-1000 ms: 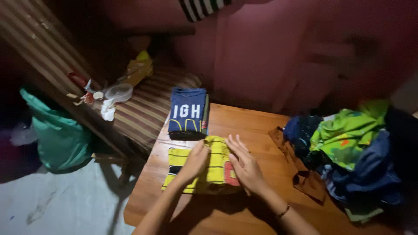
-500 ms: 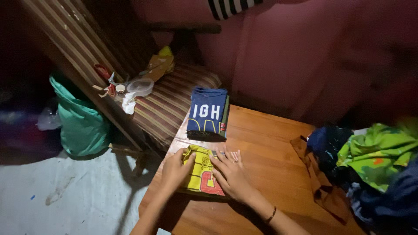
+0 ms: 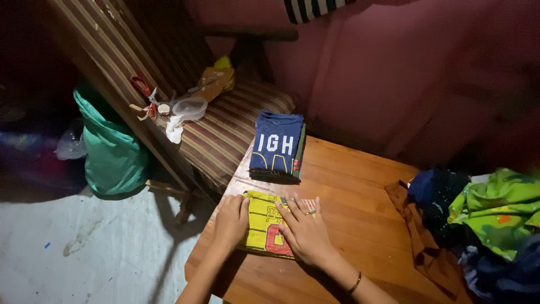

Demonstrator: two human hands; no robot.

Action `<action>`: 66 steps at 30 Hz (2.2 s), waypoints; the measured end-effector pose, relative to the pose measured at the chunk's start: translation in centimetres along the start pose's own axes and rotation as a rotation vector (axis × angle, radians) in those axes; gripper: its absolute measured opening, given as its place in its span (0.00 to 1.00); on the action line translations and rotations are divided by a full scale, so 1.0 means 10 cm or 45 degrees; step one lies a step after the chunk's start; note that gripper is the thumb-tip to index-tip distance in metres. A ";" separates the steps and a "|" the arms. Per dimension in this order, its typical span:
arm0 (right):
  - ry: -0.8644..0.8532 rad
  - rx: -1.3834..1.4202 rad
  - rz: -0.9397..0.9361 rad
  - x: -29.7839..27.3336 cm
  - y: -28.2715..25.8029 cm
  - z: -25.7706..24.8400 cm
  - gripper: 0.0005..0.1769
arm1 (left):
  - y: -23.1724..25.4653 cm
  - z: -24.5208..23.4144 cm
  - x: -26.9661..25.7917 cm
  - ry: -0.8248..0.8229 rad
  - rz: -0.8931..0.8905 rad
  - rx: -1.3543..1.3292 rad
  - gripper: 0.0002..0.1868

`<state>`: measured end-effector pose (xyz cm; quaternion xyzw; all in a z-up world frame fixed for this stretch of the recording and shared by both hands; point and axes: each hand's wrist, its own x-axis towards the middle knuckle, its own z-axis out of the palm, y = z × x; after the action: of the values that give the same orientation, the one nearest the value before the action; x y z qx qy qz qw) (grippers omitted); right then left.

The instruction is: The person folds a blue t-shirt and then a yellow t-shirt on a wooden table. They smooth each shirt, fold the sides inward, and fold the bottom up to create compact rectangles, placing the finished folds on the table.

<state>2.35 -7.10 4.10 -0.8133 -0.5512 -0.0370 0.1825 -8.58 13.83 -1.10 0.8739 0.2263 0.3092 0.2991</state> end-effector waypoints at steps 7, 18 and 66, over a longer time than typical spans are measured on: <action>0.016 -0.020 -0.011 0.00 -0.03 -0.01 0.31 | 0.11 -0.07 0.04 -0.013 -0.135 -0.008 0.13; -0.047 -0.042 0.046 -0.09 0.01 -0.10 0.31 | 0.57 -0.06 0.16 -0.238 -0.339 0.230 0.24; -0.051 -0.144 0.370 -0.81 0.81 -0.29 0.46 | 1.05 0.11 -0.03 -0.386 0.207 0.570 0.35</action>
<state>6.97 -17.90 2.65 -0.8941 -0.4283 -0.0250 0.1289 -5.85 5.75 5.07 0.9698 0.1708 0.1404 0.1034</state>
